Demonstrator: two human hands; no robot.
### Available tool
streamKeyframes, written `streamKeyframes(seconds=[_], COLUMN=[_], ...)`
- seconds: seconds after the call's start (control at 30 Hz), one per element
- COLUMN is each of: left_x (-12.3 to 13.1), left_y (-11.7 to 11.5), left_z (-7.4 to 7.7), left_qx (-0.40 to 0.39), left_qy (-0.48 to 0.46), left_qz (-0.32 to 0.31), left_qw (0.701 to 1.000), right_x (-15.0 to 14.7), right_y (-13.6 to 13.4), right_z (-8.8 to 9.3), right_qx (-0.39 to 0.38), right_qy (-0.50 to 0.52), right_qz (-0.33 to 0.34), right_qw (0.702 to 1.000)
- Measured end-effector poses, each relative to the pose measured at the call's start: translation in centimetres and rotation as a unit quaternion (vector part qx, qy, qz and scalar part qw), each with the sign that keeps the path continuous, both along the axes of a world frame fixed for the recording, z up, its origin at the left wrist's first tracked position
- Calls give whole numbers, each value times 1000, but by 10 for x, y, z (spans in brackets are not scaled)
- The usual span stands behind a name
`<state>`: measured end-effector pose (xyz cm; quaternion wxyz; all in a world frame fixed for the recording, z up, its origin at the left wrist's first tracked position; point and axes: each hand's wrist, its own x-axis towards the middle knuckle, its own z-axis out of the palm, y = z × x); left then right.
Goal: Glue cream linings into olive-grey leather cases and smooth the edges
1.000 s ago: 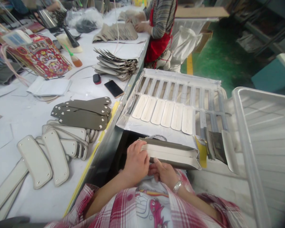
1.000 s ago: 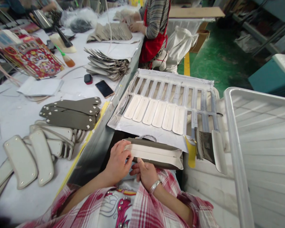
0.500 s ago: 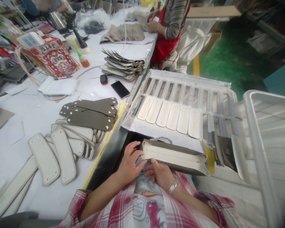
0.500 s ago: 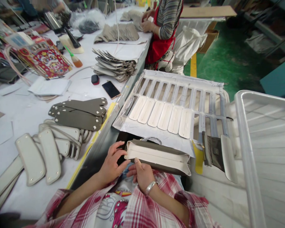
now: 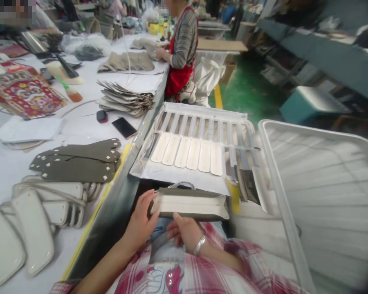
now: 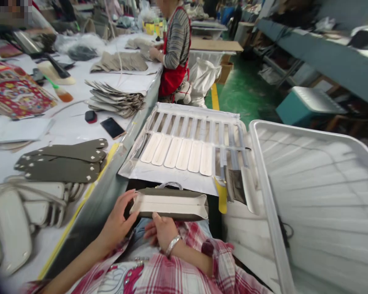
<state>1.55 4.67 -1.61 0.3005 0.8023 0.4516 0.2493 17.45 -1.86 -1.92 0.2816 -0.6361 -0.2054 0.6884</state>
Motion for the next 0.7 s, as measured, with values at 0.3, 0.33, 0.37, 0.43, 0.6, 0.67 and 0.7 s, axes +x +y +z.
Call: streamKeyframes(seconds=[0.3, 0.33, 0.37, 0.43, 0.6, 0.67, 0.7], left_x=[61, 76, 91, 118, 151, 157, 159], left_y=[6, 4, 2, -2, -8, -9, -9], left_z=[15, 15, 13, 8, -5, -4, -2], left_qx=[203, 188, 171, 137, 97, 82, 76], left_qy=[187, 200, 212, 234, 253, 254, 254], left_qz=[-197, -235, -266, -305, -310, -304, -302], left_qw=[941, 933, 925, 913, 911, 914, 916], right_x=[62, 69, 78, 104, 192, 217, 225], right_y=[-43, -47, -53, -67, -88, -76, -67], right_z=[1, 1, 2, 6, -1, -20, -32], right_qx=[-26, -16, -1, 43, 1, -42, -55], right_qy=[32, 52, 70, 68, -345, -485, -519], right_qz=[-200, -172, -134, -34, 130, 113, 106], right_qw=[979, 984, 988, 996, 930, 866, 846])
